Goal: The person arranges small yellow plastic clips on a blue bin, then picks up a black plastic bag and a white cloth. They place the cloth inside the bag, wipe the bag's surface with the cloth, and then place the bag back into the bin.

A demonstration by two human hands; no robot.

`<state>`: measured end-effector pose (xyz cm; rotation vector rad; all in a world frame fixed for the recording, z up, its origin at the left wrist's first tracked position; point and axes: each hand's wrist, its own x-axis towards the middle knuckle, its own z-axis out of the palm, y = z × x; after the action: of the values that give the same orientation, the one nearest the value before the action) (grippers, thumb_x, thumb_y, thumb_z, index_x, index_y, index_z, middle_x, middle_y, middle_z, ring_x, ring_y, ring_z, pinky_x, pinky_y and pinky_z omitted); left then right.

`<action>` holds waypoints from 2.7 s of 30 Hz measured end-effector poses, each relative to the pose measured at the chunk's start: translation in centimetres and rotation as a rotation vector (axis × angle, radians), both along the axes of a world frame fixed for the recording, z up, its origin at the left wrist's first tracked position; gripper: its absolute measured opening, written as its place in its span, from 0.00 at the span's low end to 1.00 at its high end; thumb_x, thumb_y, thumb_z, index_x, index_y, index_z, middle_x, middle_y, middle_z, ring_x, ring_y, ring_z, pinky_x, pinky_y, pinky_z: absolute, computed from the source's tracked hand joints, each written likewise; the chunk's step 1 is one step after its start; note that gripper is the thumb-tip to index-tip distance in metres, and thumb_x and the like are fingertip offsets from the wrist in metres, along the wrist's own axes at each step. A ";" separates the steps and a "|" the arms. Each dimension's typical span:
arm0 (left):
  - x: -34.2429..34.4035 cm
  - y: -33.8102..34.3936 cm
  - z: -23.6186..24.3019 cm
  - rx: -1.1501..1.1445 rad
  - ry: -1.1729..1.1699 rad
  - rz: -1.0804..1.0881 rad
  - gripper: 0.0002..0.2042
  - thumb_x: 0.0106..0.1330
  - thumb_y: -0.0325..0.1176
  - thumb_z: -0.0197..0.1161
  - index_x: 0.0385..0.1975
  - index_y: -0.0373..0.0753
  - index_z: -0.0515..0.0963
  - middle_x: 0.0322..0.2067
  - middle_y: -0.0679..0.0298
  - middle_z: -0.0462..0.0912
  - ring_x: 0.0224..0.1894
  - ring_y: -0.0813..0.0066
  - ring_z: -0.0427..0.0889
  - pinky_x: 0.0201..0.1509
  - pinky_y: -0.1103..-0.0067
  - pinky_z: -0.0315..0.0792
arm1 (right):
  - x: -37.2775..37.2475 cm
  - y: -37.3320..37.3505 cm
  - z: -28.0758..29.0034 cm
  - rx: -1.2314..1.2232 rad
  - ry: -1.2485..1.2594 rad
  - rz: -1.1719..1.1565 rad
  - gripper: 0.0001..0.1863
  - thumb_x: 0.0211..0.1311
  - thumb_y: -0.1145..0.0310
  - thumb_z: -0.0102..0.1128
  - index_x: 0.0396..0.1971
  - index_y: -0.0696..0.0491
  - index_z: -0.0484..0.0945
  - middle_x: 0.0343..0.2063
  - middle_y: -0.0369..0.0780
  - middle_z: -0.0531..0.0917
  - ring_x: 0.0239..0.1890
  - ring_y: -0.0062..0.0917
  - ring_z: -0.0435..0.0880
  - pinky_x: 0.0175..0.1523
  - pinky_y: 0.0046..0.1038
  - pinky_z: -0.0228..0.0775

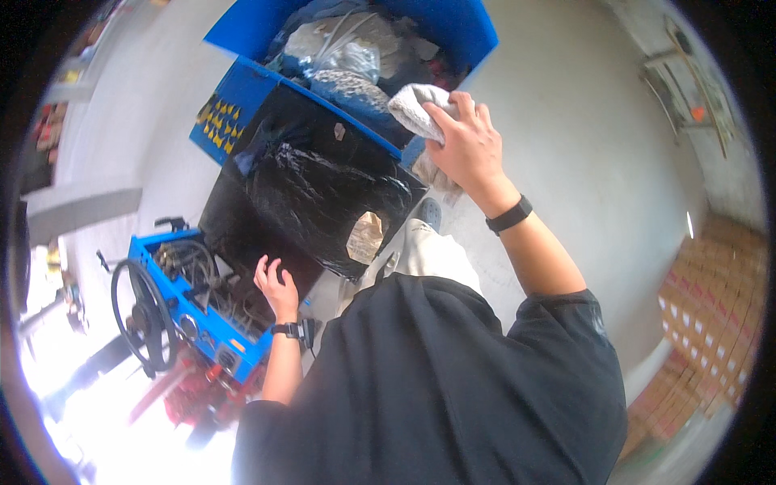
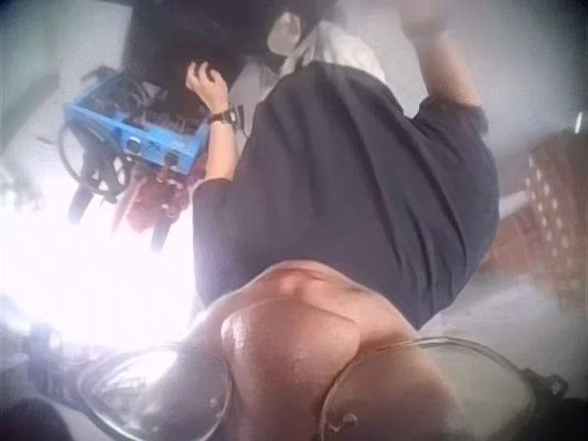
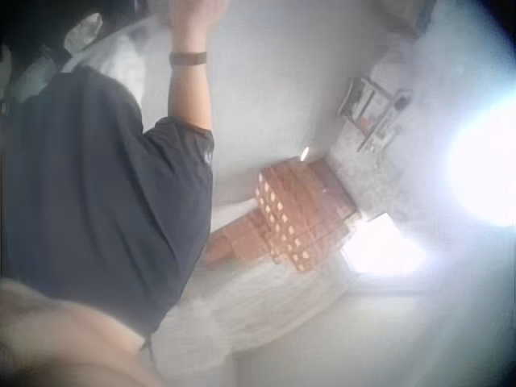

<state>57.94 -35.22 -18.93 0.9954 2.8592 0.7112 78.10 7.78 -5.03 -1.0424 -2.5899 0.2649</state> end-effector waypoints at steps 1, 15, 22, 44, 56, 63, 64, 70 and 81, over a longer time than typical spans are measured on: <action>1.9 -1.2 0.2 -0.025 -0.024 0.068 0.16 0.59 0.21 0.63 0.47 0.37 0.82 0.63 0.54 0.73 0.64 0.48 0.68 0.69 0.60 0.64 | -0.8 0.9 -0.2 0.053 -0.001 0.044 0.29 0.47 0.66 0.73 0.55 0.38 0.84 0.58 0.40 0.74 0.59 0.42 0.74 0.58 0.38 0.75; 13.1 0.2 -3.1 0.087 -0.594 0.328 0.13 0.71 0.30 0.61 0.52 0.36 0.80 0.49 0.59 0.86 0.42 0.66 0.87 0.43 0.75 0.79 | -1.4 1.6 -6.6 0.131 0.001 0.507 0.30 0.53 0.65 0.67 0.59 0.53 0.75 0.65 0.42 0.74 0.71 0.49 0.66 0.76 0.54 0.49; 12.3 8.4 -2.4 0.316 -1.013 0.785 0.21 0.68 0.42 0.69 0.55 0.38 0.75 0.50 0.62 0.82 0.52 0.66 0.80 0.47 0.65 0.78 | -2.4 1.2 -6.3 0.021 -0.266 0.442 0.34 0.57 0.57 0.69 0.63 0.51 0.72 0.68 0.46 0.70 0.75 0.49 0.57 0.78 0.53 0.41; 24.2 2.9 8.3 0.417 -0.218 0.057 0.11 0.66 0.26 0.62 0.46 0.31 0.76 0.34 0.48 0.84 0.33 0.50 0.84 0.39 0.67 0.76 | 30.5 -6.1 -2.7 -0.294 -0.813 0.539 0.14 0.58 0.66 0.64 0.44 0.48 0.83 0.39 0.40 0.86 0.47 0.39 0.86 0.51 0.38 0.77; 41.3 20.2 8.3 -0.070 -0.359 -0.634 0.13 0.60 0.26 0.63 0.45 0.36 0.75 0.34 0.47 0.83 0.38 0.43 0.83 0.41 0.58 0.76 | 35.6 -1.1 23.0 0.670 -0.238 0.793 0.17 0.56 0.68 0.63 0.46 0.56 0.84 0.47 0.39 0.83 0.52 0.30 0.80 0.59 0.29 0.69; 52.7 36.1 6.0 0.098 -0.652 -0.622 0.14 0.65 0.29 0.61 0.49 0.34 0.74 0.39 0.48 0.82 0.43 0.48 0.81 0.47 0.60 0.75 | 32.3 -5.7 8.7 0.260 -0.183 0.900 0.16 0.55 0.68 0.64 0.45 0.56 0.84 0.43 0.38 0.83 0.50 0.29 0.81 0.57 0.29 0.70; 53.7 38.3 6.1 0.120 -0.668 -0.645 0.15 0.65 0.30 0.61 0.50 0.34 0.74 0.40 0.48 0.82 0.43 0.49 0.81 0.47 0.61 0.75 | 33.0 -4.6 8.5 0.248 -0.194 0.905 0.16 0.55 0.68 0.64 0.45 0.55 0.83 0.43 0.38 0.83 0.50 0.29 0.81 0.57 0.29 0.70; 53.0 45.8 12.1 0.205 -0.692 -0.707 0.16 0.70 0.33 0.60 0.54 0.33 0.73 0.45 0.50 0.80 0.47 0.53 0.80 0.52 0.63 0.73 | 37.1 6.2 15.0 0.166 -0.220 0.951 0.15 0.55 0.68 0.65 0.44 0.55 0.83 0.40 0.37 0.83 0.48 0.29 0.82 0.55 0.28 0.71; 40.8 63.6 14.0 0.289 -0.676 -0.561 0.17 0.68 0.28 0.61 0.55 0.35 0.73 0.42 0.51 0.82 0.44 0.52 0.81 0.48 0.67 0.74 | 40.2 35.4 28.5 0.134 -0.372 0.732 0.14 0.55 0.69 0.67 0.42 0.54 0.82 0.35 0.36 0.82 0.45 0.28 0.84 0.53 0.28 0.72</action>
<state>98.78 28.38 -4.88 1.2098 1.8274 1.1314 118.25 43.18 23.50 -0.0547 -3.1810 0.0613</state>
